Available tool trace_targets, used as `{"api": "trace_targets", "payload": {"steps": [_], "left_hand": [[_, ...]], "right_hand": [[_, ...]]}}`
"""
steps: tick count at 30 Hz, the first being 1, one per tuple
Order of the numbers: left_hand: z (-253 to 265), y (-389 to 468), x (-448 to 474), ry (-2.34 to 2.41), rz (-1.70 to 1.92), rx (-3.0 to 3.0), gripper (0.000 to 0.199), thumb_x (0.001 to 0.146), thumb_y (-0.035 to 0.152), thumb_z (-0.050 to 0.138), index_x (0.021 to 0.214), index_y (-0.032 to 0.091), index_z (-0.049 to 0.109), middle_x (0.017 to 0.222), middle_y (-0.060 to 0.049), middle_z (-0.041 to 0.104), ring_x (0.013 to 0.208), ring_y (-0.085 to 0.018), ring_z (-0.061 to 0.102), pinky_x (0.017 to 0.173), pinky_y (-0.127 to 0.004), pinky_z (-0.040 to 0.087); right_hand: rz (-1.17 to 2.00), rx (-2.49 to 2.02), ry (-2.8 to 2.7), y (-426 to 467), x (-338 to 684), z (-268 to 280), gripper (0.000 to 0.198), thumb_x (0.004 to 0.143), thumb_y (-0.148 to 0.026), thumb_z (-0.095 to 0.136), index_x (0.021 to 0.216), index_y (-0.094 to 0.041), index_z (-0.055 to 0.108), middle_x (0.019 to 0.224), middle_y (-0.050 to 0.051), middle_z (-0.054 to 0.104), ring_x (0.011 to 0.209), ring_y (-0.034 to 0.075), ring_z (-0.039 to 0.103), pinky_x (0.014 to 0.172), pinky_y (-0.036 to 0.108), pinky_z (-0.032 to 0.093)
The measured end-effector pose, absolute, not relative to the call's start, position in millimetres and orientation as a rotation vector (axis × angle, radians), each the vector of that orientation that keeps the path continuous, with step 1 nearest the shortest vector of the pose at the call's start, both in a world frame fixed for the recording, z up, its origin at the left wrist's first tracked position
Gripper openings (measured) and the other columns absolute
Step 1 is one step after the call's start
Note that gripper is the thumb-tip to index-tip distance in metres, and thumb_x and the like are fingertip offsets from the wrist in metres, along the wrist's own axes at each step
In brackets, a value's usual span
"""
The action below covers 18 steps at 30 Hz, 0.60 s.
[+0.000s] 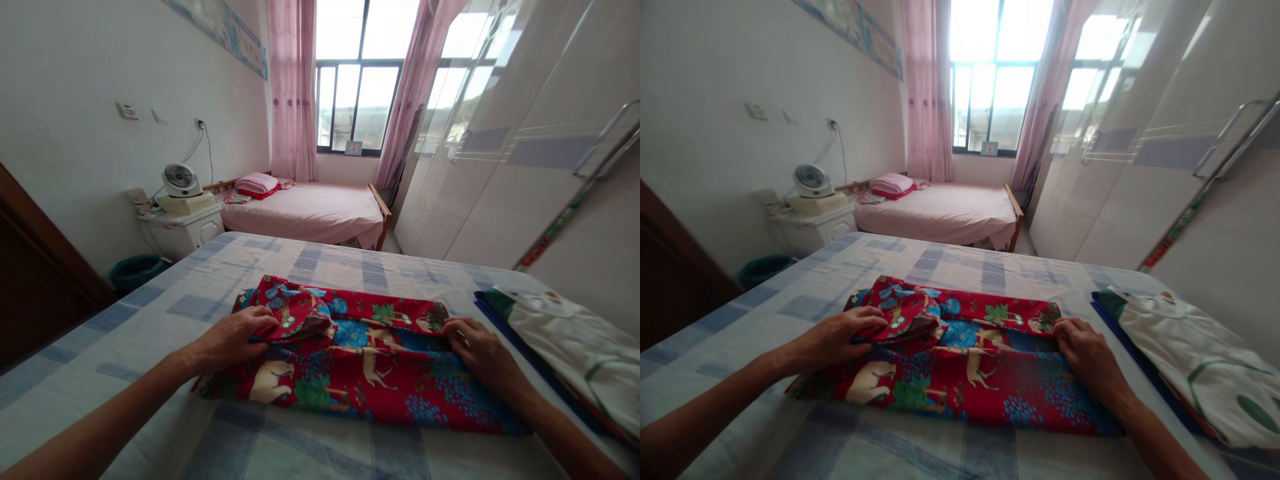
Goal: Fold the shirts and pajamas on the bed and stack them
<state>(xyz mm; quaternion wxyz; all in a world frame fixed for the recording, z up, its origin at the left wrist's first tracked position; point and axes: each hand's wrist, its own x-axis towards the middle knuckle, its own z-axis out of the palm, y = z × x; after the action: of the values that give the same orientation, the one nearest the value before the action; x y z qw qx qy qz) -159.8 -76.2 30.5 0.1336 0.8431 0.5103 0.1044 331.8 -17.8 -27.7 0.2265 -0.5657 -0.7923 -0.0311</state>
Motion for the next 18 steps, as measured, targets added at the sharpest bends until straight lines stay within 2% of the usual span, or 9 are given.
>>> {"api": "trace_targets", "payload": {"steps": [3,6,10,15,18], "left_hand": [[24.4,-69.4,-161.9,1.421,0.382,2.434,0.028,0.087,0.024,0.046,0.105,0.022,0.067,0.11,-0.005,0.064,0.096,-0.017,0.061,0.089,-0.026,0.044],[32.4,-63.8,-164.8,1.489,0.55,2.378,0.031,0.09,0.028,0.04,0.094,0.018,0.069,0.095,-0.005,0.068,0.087,-0.017,0.063,0.082,-0.026,0.046],[60.3,-78.8,-167.1,1.597,0.767,2.312,0.032,0.09,0.032,0.041,0.097,0.017,0.069,0.094,-0.006,0.069,0.088,-0.019,0.063,0.08,-0.025,0.045],[78.3,-108.9,-172.3,1.445,0.358,2.231,0.028,0.083,0.043,0.055,0.099,0.025,0.07,0.097,0.0,0.07,0.082,-0.017,0.063,0.072,-0.021,0.045],[69.9,-91.8,-181.0,1.601,0.494,2.185,0.035,0.085,0.048,0.05,0.099,0.024,0.071,0.098,-0.002,0.071,0.082,-0.018,0.063,0.071,-0.022,0.045]], "right_hand": [[-0.051,-1.56,-2.197,-16.4,325.4,-27.3,0.016,0.08,-0.026,0.044,0.085,-0.022,0.059,0.1,0.008,0.063,0.092,0.023,0.061,0.084,0.039,0.046],[-0.041,-1.562,-2.16,-14.6,321.4,-19.2,0.016,0.08,-0.027,0.044,0.084,-0.022,0.059,0.097,0.007,0.064,0.09,0.023,0.062,0.082,0.038,0.047],[-0.119,-1.566,-2.012,-16.6,328.1,-1.5,0.022,0.08,-0.034,0.043,0.088,-0.022,0.06,0.099,0.008,0.065,0.089,0.024,0.063,0.08,0.038,0.048],[0.031,-1.554,-2.183,-27.1,337.5,5.0,0.02,0.073,-0.028,0.047,0.084,-0.024,0.064,0.105,0.006,0.066,0.099,0.025,0.062,0.086,0.039,0.047],[0.096,-1.572,-2.124,-32.7,315.6,10.9,0.024,0.075,-0.028,0.045,0.089,-0.025,0.064,0.106,0.007,0.065,0.099,0.025,0.062,0.088,0.04,0.046]]}}
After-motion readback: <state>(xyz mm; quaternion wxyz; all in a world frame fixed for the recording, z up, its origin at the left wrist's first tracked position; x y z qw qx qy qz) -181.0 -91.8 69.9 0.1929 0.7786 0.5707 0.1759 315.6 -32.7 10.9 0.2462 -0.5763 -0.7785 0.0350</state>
